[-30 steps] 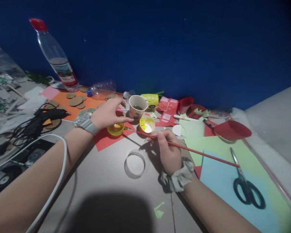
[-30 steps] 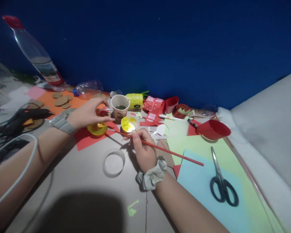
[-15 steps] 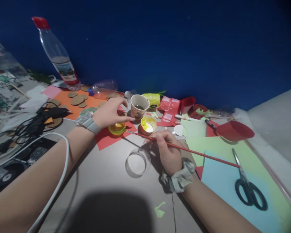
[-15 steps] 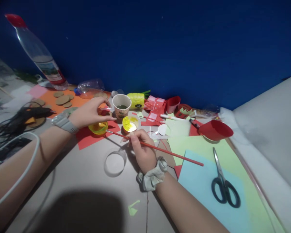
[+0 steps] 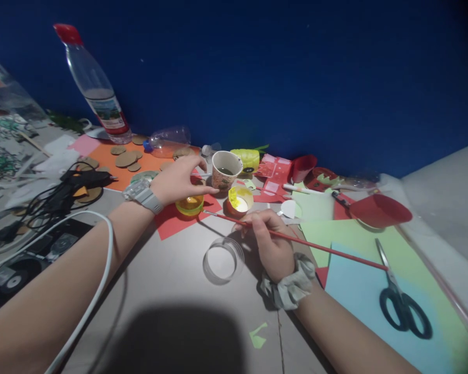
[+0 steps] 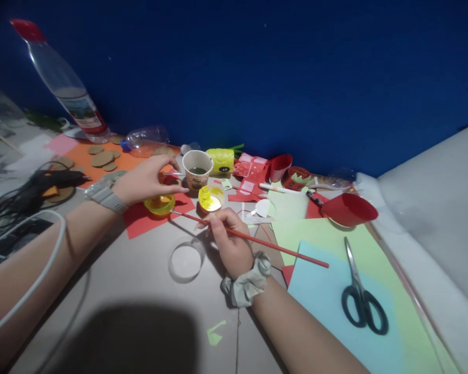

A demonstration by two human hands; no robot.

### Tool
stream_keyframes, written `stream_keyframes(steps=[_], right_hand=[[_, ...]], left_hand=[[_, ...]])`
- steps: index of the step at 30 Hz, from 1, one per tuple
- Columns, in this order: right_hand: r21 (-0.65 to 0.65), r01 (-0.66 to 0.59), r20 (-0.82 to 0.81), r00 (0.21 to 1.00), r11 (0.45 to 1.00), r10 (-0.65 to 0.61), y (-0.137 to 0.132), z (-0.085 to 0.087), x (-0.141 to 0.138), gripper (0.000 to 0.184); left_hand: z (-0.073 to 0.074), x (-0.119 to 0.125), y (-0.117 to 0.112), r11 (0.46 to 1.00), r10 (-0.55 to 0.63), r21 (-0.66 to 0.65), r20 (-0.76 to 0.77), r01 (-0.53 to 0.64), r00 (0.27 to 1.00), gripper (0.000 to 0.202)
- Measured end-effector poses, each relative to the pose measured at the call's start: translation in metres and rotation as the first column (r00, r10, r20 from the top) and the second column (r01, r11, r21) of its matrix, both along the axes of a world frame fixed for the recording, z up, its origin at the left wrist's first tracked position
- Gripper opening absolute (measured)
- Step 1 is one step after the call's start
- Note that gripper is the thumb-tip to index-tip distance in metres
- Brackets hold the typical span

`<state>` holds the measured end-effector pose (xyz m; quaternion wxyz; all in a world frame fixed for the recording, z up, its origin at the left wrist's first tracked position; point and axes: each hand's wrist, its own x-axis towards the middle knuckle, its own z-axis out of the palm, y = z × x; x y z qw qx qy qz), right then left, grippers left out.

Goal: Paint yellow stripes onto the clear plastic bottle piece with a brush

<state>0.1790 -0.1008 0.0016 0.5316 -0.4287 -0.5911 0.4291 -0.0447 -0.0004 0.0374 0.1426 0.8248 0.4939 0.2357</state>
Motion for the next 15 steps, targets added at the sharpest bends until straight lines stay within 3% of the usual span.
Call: stream_keyframes(steps=[2, 7, 12, 15], right_hand=[[-0.002, -0.015, -0.01, 1.0, 1.0, 0.015, -0.0001, -0.0007, 0.0003, 0.019], [-0.004, 0.101, 0.039, 0.994, 0.995, -0.101, 0.0009, -0.0011, 0.001, 0.019], [-0.002, -0.05, -0.019, 0.999, 0.999, 0.05, -0.0013, -0.0002, -0.0017, 0.021], [-0.009, 0.015, 0.002, 1.0, 1.0, -0.015, -0.0008, -0.0001, -0.0019, 0.02]], left_hand=[[-0.0001, -0.0001, 0.0, 1.0, -0.004, -0.007, 0.006, 0.004, 1.0, 0.048], [0.0005, 0.0004, 0.0003, 1.0, -0.001, -0.017, -0.007, 0.0, 1.0, 0.047], [0.0021, 0.0015, -0.0013, 1.0, 0.006, -0.022, 0.001, -0.006, 1.0, 0.048], [0.0023, 0.0019, -0.0018, 1.0, -0.003, -0.015, 0.005, 0.003, 1.0, 0.05]])
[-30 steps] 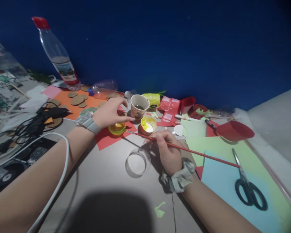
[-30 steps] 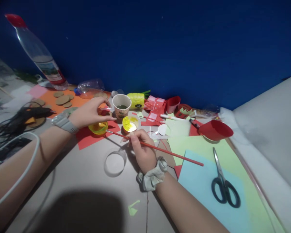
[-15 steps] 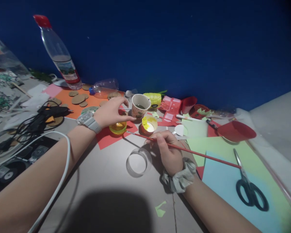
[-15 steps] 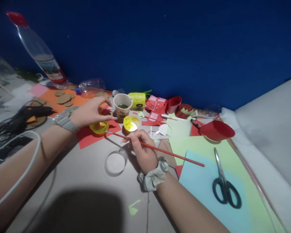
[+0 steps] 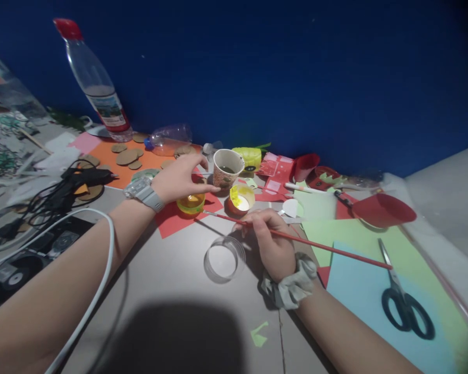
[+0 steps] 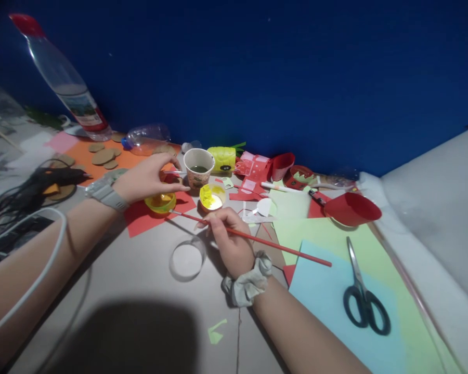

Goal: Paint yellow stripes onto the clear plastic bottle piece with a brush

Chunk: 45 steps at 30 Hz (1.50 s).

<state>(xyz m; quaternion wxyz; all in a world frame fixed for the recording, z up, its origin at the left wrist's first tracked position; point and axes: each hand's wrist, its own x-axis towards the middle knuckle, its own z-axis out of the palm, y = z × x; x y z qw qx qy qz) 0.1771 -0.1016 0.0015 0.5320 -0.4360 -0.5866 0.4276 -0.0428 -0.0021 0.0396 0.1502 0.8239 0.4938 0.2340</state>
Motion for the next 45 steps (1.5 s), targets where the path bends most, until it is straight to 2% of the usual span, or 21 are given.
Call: stream_keyframes(steps=[2, 4, 10, 18, 20, 23, 26, 29, 34, 39, 45], right_hand=[[0.002, 0.106, 0.031, 0.994, 0.994, -0.106, 0.001, 0.0, 0.001, 0.02], [0.006, 0.157, 0.026, 0.987, 0.988, -0.157, 0.002, 0.0, 0.002, 0.02], [-0.049, -0.01, -0.169, 0.986, 0.999, 0.002, 0.003, -0.003, 0.004, 0.035], [-0.009, -0.028, -0.149, 0.988, 1.0, 0.026, 0.007, -0.009, 0.008, 0.036], [-0.022, -0.022, -0.162, 0.987, 1.0, 0.018, 0.008, -0.008, 0.008, 0.033], [-0.109, -0.022, -0.198, 0.98, 0.994, 0.0, 0.009, -0.006, 0.007, 0.03], [-0.181, -0.028, -0.264, 0.964, 0.983, -0.022, 0.012, -0.004, 0.005, 0.031], [-0.202, -0.017, -0.298, 0.954, 0.979, -0.045, 0.014, -0.002, 0.003, 0.032], [-0.215, -0.052, -0.267, 0.964, 0.975, -0.007, 0.013, -0.002, 0.004, 0.03], [-0.211, -0.008, -0.198, 0.98, 0.977, -0.034, 0.012, 0.001, 0.003, 0.029], [-0.214, -0.134, -0.22, 0.972, 0.968, 0.085, 0.01, -0.001, 0.003, 0.025]], left_hand=[[0.0, 0.0, 0.0, 1.0, -0.006, 0.009, -0.001, 0.006, 1.0, 0.051], [0.0, -0.001, 0.001, 1.0, -0.014, 0.012, -0.01, 0.014, 1.0, 0.051], [0.007, -0.004, 0.002, 0.994, -0.079, 0.068, -0.125, 0.088, 0.989, 0.047], [0.017, -0.012, 0.006, 0.95, -0.088, 0.261, -0.303, 0.171, 0.949, 0.035], [0.018, -0.013, 0.005, 0.957, -0.072, 0.252, -0.284, 0.147, 0.956, 0.035], [0.021, -0.011, 0.002, 0.972, -0.098, 0.194, -0.187, 0.135, 0.977, 0.038], [0.021, -0.004, -0.004, 0.971, -0.198, 0.108, -0.127, 0.212, 0.972, 0.039], [0.018, 0.0, -0.005, 0.96, -0.254, 0.079, -0.146, 0.267, 0.956, 0.036], [0.011, -0.002, -0.001, 0.961, -0.213, 0.144, -0.164, 0.237, 0.963, 0.029], [0.005, -0.001, 0.0, 0.984, -0.112, 0.121, -0.155, 0.131, 0.982, 0.03], [0.001, 0.002, -0.002, 0.991, -0.011, 0.131, -0.155, 0.032, 0.988, 0.027]])
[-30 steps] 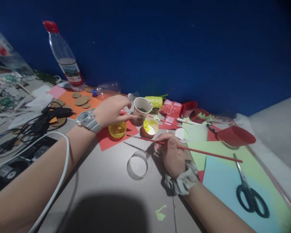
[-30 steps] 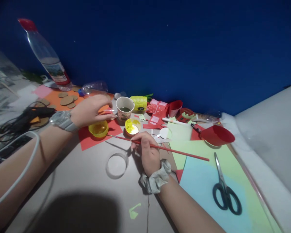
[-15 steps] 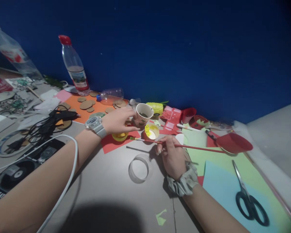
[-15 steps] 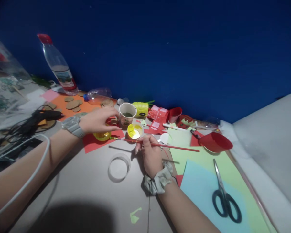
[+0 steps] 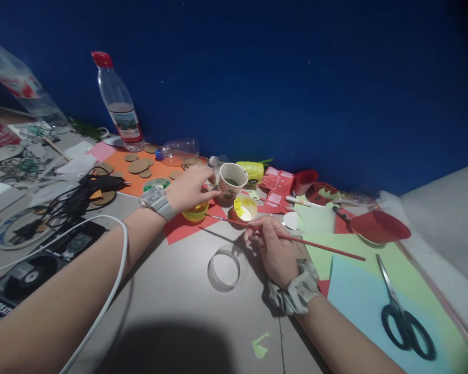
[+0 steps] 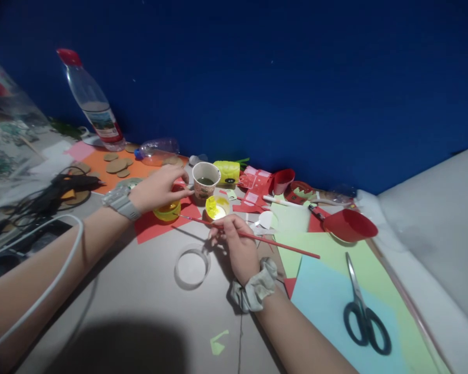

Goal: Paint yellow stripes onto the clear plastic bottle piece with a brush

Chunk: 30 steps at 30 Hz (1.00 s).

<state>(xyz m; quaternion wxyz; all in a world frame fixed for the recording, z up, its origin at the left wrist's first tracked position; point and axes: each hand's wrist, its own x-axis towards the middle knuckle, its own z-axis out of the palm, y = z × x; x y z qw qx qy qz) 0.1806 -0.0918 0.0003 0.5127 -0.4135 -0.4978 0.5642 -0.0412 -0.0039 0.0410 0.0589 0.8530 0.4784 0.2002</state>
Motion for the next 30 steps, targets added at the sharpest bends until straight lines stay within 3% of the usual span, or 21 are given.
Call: stream_keyframes(steps=[10, 19, 24, 30], right_hand=[[-0.004, 0.004, 0.077, 0.997, 1.0, -0.004, 0.0006, -0.0006, -0.0027, 0.016], [0.044, 0.111, 0.136, 0.984, 0.993, -0.116, -0.0003, 0.0006, -0.0025, 0.017], [0.06, 0.036, 0.172, 0.984, 0.998, -0.046, -0.003, 0.0035, -0.0049, 0.016], [0.105, 0.114, 0.215, 0.967, 0.988, -0.134, -0.004, 0.0062, -0.005, 0.018]], left_hand=[[-0.0019, 0.0022, -0.0019, 0.982, 0.183, -0.065, 0.052, -0.179, 0.982, 0.025], [-0.0032, -0.0011, 0.0019, 0.983, 0.167, -0.082, 0.054, -0.162, 0.985, 0.026], [-0.003, -0.0007, 0.0014, 0.986, 0.159, -0.069, 0.062, -0.155, 0.985, 0.026], [-0.0025, -0.0005, 0.0017, 0.986, 0.155, -0.077, 0.065, -0.15, 0.986, 0.026]])
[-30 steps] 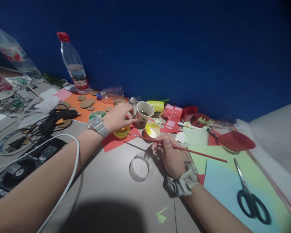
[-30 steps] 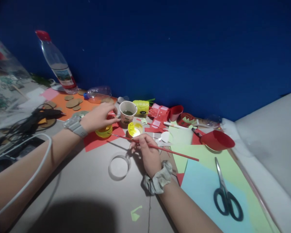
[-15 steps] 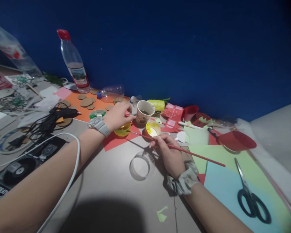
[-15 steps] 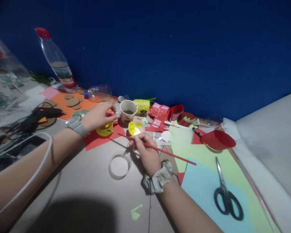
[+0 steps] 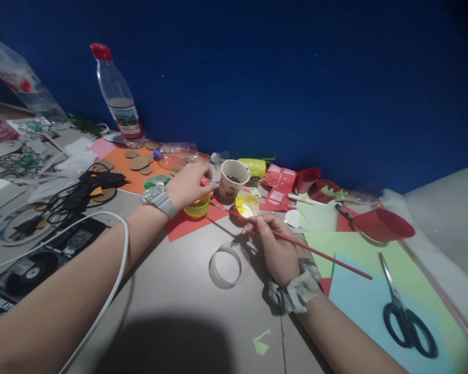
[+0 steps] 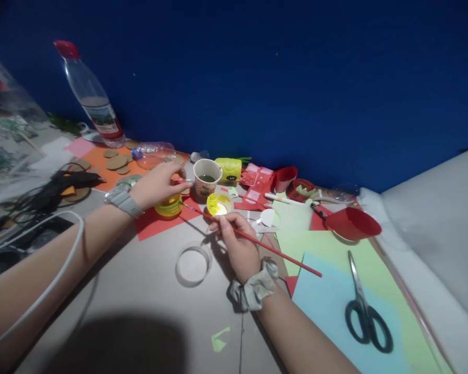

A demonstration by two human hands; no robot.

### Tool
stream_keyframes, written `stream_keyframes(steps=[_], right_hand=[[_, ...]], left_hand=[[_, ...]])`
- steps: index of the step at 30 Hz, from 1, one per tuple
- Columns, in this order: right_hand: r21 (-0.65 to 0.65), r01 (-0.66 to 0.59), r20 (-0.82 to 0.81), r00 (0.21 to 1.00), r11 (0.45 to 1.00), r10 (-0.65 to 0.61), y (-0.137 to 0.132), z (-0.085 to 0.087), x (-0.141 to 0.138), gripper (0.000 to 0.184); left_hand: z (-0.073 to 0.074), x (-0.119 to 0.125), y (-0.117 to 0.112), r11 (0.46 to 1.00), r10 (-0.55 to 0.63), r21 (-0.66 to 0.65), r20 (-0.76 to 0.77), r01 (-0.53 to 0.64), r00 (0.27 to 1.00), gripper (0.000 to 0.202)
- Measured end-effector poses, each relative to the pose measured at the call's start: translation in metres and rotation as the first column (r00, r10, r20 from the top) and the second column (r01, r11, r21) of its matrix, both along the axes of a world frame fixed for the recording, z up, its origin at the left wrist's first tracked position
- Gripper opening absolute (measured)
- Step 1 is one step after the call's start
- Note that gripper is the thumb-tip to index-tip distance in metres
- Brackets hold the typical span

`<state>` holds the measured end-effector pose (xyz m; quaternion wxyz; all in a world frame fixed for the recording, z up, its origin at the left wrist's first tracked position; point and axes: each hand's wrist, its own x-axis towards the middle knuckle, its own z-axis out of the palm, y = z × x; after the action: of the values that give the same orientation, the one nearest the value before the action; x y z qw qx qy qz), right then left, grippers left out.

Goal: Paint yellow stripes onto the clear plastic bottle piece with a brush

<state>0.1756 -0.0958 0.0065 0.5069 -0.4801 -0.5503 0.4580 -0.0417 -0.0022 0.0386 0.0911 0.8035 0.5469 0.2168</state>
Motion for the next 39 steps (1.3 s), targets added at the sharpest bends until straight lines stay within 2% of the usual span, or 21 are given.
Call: stream_keyframes(steps=[4, 9, 14, 19, 24, 28, 33, 39], right_hand=[[-0.01, -0.069, 0.001, 0.998, 0.998, 0.069, -0.0001, -0.0005, 0.0005, 0.017], [0.013, -0.003, 0.015, 1.0, 1.0, 0.003, -0.0005, 0.0009, 0.0003, 0.018], [-0.006, -0.043, 0.02, 0.999, 0.999, 0.044, -0.0012, 0.0008, 0.0001, 0.02], [0.003, 0.017, 0.009, 1.0, 1.0, -0.017, 0.0005, -0.0014, 0.0015, 0.018], [-0.013, -0.053, 0.004, 0.999, 0.999, 0.053, -0.0001, -0.0009, 0.0008, 0.018], [-0.003, -0.006, -0.005, 1.0, 1.0, 0.006, -0.0004, -0.0012, 0.0011, 0.017], [0.002, -0.113, -0.004, 0.994, 0.994, 0.113, -0.0016, -0.0003, 0.0008, 0.017], [0.011, -0.026, -0.018, 0.999, 1.0, 0.027, -0.0019, 0.0012, 0.0006, 0.018]], left_hand=[[0.0009, 0.0001, -0.0003, 1.0, 0.005, -0.021, 0.009, -0.005, 1.0, 0.026], [0.0015, -0.0006, -0.0006, 0.999, -0.036, -0.025, 0.026, 0.037, 0.999, 0.027], [0.0017, -0.0017, -0.0004, 0.999, -0.034, -0.022, 0.035, 0.035, 0.999, 0.027], [-0.0006, -0.0037, 0.0022, 0.996, -0.089, -0.006, 0.052, 0.089, 0.995, 0.029], [-0.0029, -0.0056, 0.0038, 0.993, -0.115, 0.004, 0.081, 0.115, 0.99, 0.028], [-0.002, -0.0065, 0.0034, 0.992, -0.126, -0.017, 0.067, 0.127, 0.99, 0.035], [-0.0001, -0.0067, 0.0022, 0.983, -0.179, -0.03, 0.067, 0.181, 0.982, 0.04], [0.0007, -0.0064, 0.0016, 0.978, -0.198, -0.048, 0.065, 0.202, 0.978, 0.041]])
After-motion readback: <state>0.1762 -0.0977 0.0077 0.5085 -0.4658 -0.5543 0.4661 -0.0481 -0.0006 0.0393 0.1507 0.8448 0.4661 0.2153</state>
